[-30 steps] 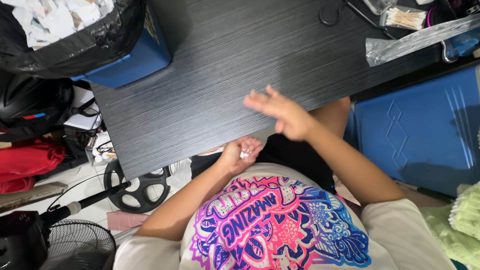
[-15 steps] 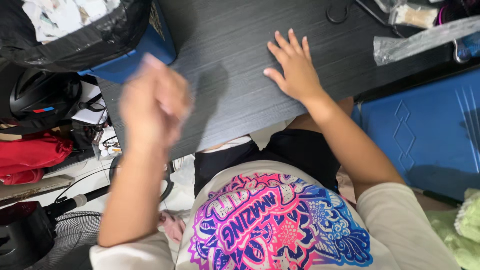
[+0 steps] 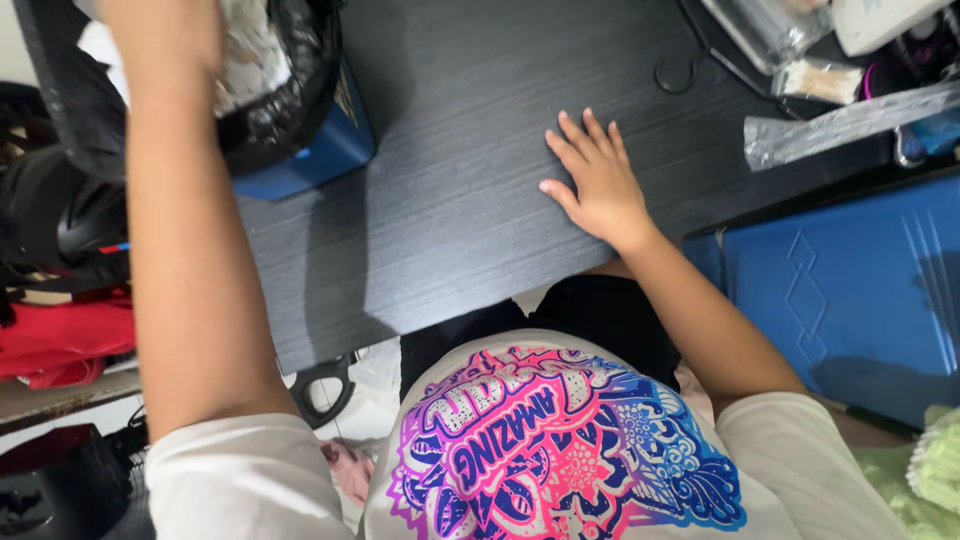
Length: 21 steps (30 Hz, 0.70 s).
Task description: The person picks up small pieces of paper from a dark desk surface and places them into a nearby trash bin. After clearing the debris, the person removes the full trash bag, ties it, and lines the bin with a new black trash bag.
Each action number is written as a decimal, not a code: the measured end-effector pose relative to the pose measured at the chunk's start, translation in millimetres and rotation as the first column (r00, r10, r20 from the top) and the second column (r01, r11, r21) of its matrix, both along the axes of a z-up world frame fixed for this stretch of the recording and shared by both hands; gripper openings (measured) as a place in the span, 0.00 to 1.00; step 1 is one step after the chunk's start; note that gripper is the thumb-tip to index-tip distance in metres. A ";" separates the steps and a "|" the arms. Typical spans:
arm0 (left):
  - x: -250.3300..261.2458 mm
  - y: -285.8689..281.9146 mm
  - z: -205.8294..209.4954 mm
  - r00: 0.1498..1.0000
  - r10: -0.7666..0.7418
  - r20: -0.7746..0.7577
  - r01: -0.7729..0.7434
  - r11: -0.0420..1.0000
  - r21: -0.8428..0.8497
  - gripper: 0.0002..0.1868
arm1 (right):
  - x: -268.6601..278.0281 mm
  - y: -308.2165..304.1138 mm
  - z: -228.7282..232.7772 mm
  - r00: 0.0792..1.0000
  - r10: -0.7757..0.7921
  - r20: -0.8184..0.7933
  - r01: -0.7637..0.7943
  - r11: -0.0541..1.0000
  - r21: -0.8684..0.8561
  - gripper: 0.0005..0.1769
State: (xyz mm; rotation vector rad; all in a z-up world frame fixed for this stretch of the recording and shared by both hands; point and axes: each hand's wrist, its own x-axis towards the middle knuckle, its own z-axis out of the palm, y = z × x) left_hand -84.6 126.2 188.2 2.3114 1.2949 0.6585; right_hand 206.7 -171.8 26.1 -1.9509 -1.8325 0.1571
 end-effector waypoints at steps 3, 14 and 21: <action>10.4 0.2 14.6 0.994 0.001 -0.110 -0.002 1.000 -0.003 0.30 | 2.6 1.3 0.3 1.000 -0.003 -0.022 0.003 1.000 0.029 0.35; 39.2 -21.5 20.7 0.908 -0.061 -0.415 0.079 0.997 0.026 0.53 | 110.3 34.8 12.4 0.939 -0.311 0.145 0.259 0.920 0.292 0.36; 63.5 -49.8 23.5 0.910 -0.250 -0.331 0.256 0.966 -0.026 0.53 | 189.2 47.4 19.6 0.803 -0.537 0.257 0.473 0.838 0.273 0.46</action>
